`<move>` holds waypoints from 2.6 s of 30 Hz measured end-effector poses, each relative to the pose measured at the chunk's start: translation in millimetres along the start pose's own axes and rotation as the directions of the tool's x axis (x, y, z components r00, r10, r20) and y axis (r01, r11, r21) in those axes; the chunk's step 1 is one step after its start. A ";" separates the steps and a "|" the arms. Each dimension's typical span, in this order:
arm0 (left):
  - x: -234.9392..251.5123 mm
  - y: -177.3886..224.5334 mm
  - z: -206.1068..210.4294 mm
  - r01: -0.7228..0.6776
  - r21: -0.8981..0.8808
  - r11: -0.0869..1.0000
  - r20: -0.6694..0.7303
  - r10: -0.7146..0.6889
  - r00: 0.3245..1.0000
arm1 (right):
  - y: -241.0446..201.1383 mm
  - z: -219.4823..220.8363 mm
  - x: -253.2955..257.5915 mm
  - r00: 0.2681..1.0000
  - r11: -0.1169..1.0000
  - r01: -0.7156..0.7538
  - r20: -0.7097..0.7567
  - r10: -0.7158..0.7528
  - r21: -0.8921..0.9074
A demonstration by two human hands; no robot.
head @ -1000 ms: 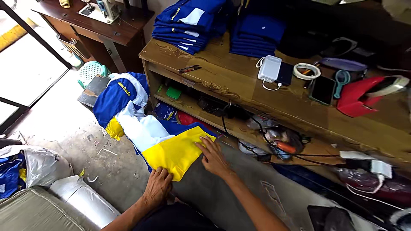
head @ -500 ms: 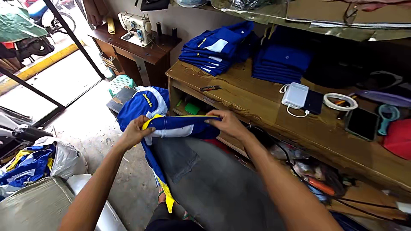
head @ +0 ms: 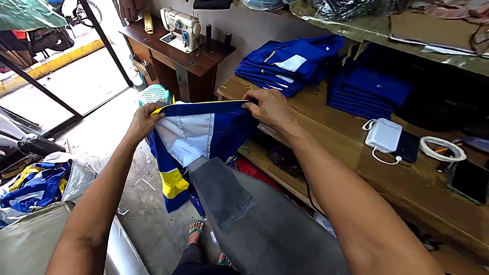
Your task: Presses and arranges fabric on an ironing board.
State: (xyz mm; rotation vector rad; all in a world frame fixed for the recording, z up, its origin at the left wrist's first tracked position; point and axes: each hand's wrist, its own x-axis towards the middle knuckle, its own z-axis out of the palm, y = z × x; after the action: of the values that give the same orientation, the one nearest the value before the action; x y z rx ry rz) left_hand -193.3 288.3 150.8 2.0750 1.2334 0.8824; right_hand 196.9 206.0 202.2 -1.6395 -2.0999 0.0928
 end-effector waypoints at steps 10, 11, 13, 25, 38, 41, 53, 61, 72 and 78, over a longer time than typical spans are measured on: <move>9.1 -39.8 -33.6 -0.093 0.095 0.991 -0.296 0.117 0.948 | -25.8 59.5 37.1 0.991 0.992 0.110 -0.086 -0.105 0.055; 8.3 -41.2 -35.8 -0.076 0.103 0.992 -0.289 0.103 0.952 | -26.9 68.3 38.5 0.992 0.992 0.106 -0.082 -0.101 0.069; -1.6 -43.4 -39.4 -0.028 0.141 0.990 -0.216 0.059 0.975 | -27.4 85.6 34.6 0.995 0.991 0.092 -0.048 -0.087 0.102; -167.2 -15.2 76.0 0.124 0.064 0.990 0.846 -0.120 0.519 | 42.3 147.1 -208.1 0.885 0.969 -0.231 0.432 0.173 0.085; -237.7 130.7 298.2 0.075 -0.408 0.910 0.906 0.393 0.156 | 103.5 66.4 -454.8 0.726 0.758 -0.643 0.229 0.648 -0.105; -223.3 120.2 291.1 -0.019 -0.283 0.959 0.888 0.269 0.372 | 104.6 73.5 -446.9 0.729 0.751 -0.649 0.183 0.660 -0.124; -131.6 -10.1 268.8 -0.370 0.315 0.874 0.589 0.126 0.798 | -35.8 110.4 -433.3 0.318 0.301 -0.948 0.274 0.908 0.102; -104.0 0.7 288.7 -0.424 0.316 0.849 0.705 0.089 0.703 | -26.3 126.6 -412.3 0.355 0.336 -0.935 0.273 0.894 0.114; -76.7 -4.7 303.1 -0.408 0.033 0.913 0.643 0.293 0.708 | -22.7 111.7 -408.3 0.495 0.504 -0.862 -0.131 0.859 0.049; -90.3 -0.1 260.6 -0.273 0.070 0.959 0.364 0.230 0.902 | -80.4 175.1 -370.2 0.831 0.843 -0.538 -0.155 0.534 0.013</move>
State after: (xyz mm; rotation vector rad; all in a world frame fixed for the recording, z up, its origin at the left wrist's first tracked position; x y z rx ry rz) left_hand -25.2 172.5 -34.6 2.3997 0.8560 0.5152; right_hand 119.0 -121.2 -44.8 -2.1414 -1.4793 0.1100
